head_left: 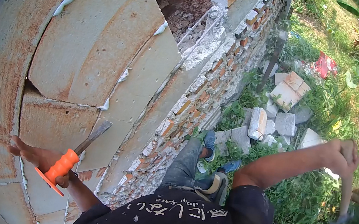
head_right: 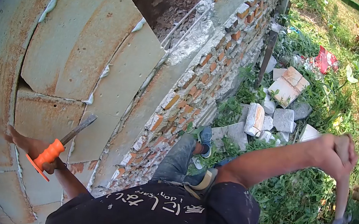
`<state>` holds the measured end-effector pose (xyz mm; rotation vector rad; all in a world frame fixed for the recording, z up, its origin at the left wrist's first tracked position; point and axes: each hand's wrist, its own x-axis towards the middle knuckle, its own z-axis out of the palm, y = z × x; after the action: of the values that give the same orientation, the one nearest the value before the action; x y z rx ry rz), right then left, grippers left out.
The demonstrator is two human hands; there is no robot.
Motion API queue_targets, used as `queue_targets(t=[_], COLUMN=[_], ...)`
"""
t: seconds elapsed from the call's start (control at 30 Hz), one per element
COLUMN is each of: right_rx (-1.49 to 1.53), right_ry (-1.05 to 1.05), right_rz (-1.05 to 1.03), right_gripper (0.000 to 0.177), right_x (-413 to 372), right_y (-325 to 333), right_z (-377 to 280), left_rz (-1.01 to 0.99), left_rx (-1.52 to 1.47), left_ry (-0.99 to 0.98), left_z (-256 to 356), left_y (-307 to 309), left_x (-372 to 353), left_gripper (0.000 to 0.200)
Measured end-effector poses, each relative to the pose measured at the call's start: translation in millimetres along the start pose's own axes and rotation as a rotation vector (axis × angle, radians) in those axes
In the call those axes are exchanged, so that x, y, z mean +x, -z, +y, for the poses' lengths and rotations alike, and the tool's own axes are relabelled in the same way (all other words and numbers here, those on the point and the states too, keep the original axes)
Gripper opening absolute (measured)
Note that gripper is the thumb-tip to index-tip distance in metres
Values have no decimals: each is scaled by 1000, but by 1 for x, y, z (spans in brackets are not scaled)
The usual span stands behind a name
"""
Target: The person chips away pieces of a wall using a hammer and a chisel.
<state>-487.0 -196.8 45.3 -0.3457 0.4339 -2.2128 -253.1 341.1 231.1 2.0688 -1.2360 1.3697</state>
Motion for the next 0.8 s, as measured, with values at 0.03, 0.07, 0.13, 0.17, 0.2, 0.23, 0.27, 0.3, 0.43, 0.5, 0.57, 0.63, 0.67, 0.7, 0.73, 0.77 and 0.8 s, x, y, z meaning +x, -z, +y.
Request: queue_targets(t=[0.03,0.07,0.13,0.17,0.2,0.23,0.27,0.3,0.43,0.5,0.57,0.63,0.67,0.7,0.73,0.77,0.8], right_rx=[-179,-185,-358,-387,-451,-536,-621,-612,-289,-222,-30,-713,-296,119,139,196,-537], right_ry=[-146,-149,-848,-1185,-1533,-1894,-1709,-1513,-872,-570,-349,596,388,174,140,-61,98], right_rz=[78,86,-109,-242,-387,-490,-529,-523,-521,-441,-498,-529,-343,-152,48,283,89], right_gripper=[7,7,5,7,9,11,12,10,14,9,6,6,2,5,6,6,7], right_x=[-106,-91,-252,-263,-256,-255,-216,-170,0,64,135,168,157,103,52,39,-111], right_y=[1,38,21,30,48,83,87,78,14,-11,-19,-10,-3,-17,-16,63,30], right_z=[67,82,76,89,112,115,112,101,14,-27,-56,-68,-58,-48,-24,49,90], left_rz=[2,-11,-59,-32,-15,45,137,150,31,74,49,75,77,68,62,68,48], left_rx=[9,15,12,38,48,-54,-165,-177,-70,-136,-83,-22,-15,6,28,40,52], left_ry=[-10,-23,-36,-53,-33,92,199,195,-91,-120,-94,12,8,34,62,64,22], left_z=[-3,-5,-6,-8,-4,-2,-3,-3,-9,-13,-1,2,2,2,1,0,-1], left_y=[0,4,16,10,9,13,7,3,6,4,-1,-3,-2,0,1,1,-1], left_x=[-1,-1,0,0,-7,-11,-11,-10,-4,-4,1,1,0,-2,-3,-3,-1], left_gripper=[88,88,87,86,86,85,83,83,80,81,83,86,86,89,91,91,93])
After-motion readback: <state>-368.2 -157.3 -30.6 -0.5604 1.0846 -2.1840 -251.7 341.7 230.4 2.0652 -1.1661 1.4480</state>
